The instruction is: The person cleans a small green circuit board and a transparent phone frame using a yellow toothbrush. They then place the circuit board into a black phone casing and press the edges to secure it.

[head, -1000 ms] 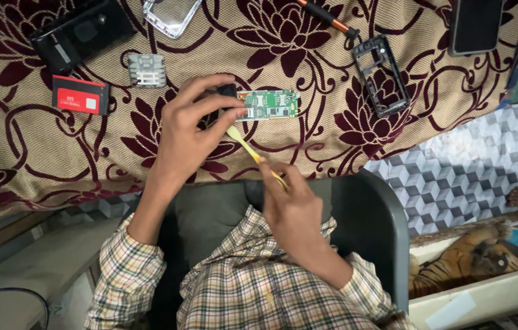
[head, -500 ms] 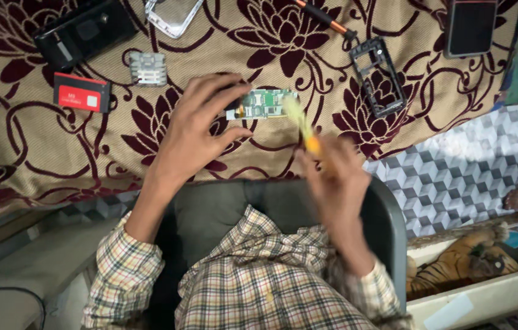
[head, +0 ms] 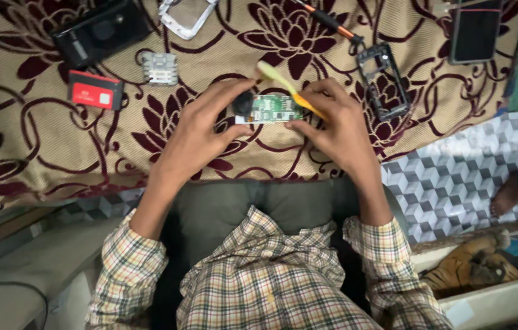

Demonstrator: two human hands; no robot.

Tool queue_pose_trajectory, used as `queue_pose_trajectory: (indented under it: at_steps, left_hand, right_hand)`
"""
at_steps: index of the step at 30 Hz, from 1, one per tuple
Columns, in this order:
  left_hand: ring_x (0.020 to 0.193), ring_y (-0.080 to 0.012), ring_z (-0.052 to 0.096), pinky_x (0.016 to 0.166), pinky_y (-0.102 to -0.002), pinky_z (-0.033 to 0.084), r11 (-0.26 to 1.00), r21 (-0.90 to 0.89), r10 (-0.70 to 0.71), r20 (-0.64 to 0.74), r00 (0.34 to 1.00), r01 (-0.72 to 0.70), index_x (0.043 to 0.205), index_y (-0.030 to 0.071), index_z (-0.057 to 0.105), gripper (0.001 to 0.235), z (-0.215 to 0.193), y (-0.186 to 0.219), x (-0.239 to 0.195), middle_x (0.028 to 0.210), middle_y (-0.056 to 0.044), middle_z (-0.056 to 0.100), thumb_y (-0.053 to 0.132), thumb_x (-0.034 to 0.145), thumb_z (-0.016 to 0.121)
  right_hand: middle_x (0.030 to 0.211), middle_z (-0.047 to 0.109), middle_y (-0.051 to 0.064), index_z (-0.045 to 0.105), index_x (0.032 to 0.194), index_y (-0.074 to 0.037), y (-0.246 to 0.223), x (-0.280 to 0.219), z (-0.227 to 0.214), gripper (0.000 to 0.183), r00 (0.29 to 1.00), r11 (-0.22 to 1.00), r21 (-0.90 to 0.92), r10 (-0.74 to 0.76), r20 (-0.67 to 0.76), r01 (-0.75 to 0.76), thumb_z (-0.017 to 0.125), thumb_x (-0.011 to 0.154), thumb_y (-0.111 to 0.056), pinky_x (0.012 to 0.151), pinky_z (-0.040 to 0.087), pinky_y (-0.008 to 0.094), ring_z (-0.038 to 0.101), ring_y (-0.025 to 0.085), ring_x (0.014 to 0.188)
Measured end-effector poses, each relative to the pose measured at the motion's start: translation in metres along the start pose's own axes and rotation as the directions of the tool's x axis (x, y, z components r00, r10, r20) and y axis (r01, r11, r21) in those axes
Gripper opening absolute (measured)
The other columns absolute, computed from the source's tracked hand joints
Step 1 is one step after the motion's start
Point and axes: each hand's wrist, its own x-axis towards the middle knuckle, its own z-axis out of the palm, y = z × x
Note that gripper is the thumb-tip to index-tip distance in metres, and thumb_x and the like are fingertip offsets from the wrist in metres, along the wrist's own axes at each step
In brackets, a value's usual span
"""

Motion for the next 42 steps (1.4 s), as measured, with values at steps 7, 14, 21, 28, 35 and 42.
queue_pose_trajectory:
  at_steps: [7, 14, 21, 28, 35, 42]
  left_hand:
    - [0.133, -0.0306, 0.063, 0.109, -0.038, 0.057, 0.999, -0.033, -0.018, -0.009, 1.0, 0.018, 0.149, 0.011, 0.054, 0.071, -0.002, 0.0, 0.001, 0.149, -0.015, 0.059, 0.005, 0.084, 0.083]
    - [0.139, -0.0315, 0.058, 0.107, -0.038, 0.054, 0.999, -0.035, -0.012, -0.043, 0.999, 0.011, 0.15, 0.012, 0.051, 0.077, 0.0, -0.003, 0.002, 0.156, -0.013, 0.05, 0.004, 0.081, 0.085]
    - [0.134, -0.0287, 0.059, 0.107, -0.036, 0.058, 0.995, -0.094, -0.05, -0.107, 0.993, 0.04, 0.15, 0.008, 0.047, 0.08, 0.005, -0.012, 0.003, 0.155, -0.017, 0.046, 0.015, 0.082, 0.089]
    - [0.137, -0.0252, 0.064, 0.113, -0.035, 0.057, 0.938, -0.306, -0.22, -0.172, 0.96, 0.16, 0.152, 0.004, 0.048, 0.071, 0.02, -0.013, 0.0, 0.15, -0.014, 0.058, 0.003, 0.091, 0.085]
    - [0.139, -0.0253, 0.061, 0.118, -0.037, 0.055, 0.885, -0.457, -0.181, -0.168, 0.969, 0.086, 0.156, 0.003, 0.038, 0.088, 0.029, 0.005, 0.001, 0.155, -0.015, 0.051, -0.005, 0.084, 0.087]
    - [0.146, -0.0307, 0.053, 0.12, -0.041, 0.05, 0.994, -0.005, -0.106, -0.157, 0.982, 0.107, 0.156, 0.01, 0.044, 0.084, 0.007, 0.019, 0.003, 0.159, -0.018, 0.048, 0.006, 0.083, 0.087]
  right_hand:
    - [0.119, 0.07, 0.009, 0.078, 0.114, -0.003, 0.01, 0.0, 0.003, 0.032, 0.992, 0.987, -0.102, -0.124, -0.021, 0.122, 0.085, 0.089, -0.021, 0.065, 0.058, 0.031, 0.07, 0.017, 0.079]
    - [0.121, 0.07, 0.009, 0.078, 0.118, -0.004, 0.005, 0.004, -0.004, 0.026, 0.989, 0.99, -0.028, -0.14, -0.051, 0.138, 0.08, 0.094, -0.013, 0.072, 0.06, 0.03, 0.074, 0.019, 0.09]
    - [0.116, 0.073, 0.012, 0.079, 0.113, -0.001, 0.012, 0.01, -0.001, 0.019, 0.989, 0.99, 0.019, -0.136, -0.063, 0.137, 0.078, 0.095, -0.005, 0.076, 0.063, 0.031, 0.075, 0.02, 0.091]
    - [0.117, 0.076, 0.015, 0.078, 0.108, 0.001, 0.007, -0.001, 0.008, 0.019, 0.985, 0.992, 0.125, -0.011, -0.172, 0.033, 0.082, 0.091, -0.006, 0.075, 0.061, 0.029, 0.076, 0.02, 0.091]
    - [0.117, 0.076, 0.017, 0.076, 0.099, 0.004, -0.004, -0.009, 0.023, 0.019, 0.957, 0.991, 0.136, 0.047, -0.285, -0.008, 0.086, 0.088, -0.007, 0.069, 0.057, 0.029, 0.075, 0.018, 0.085]
    - [0.127, 0.072, 0.013, 0.075, 0.102, 0.003, -0.003, -0.009, 0.014, 0.024, 0.974, 0.991, 0.131, 0.014, -0.228, 0.017, 0.087, 0.086, -0.009, 0.078, 0.059, 0.03, 0.075, 0.022, 0.098]
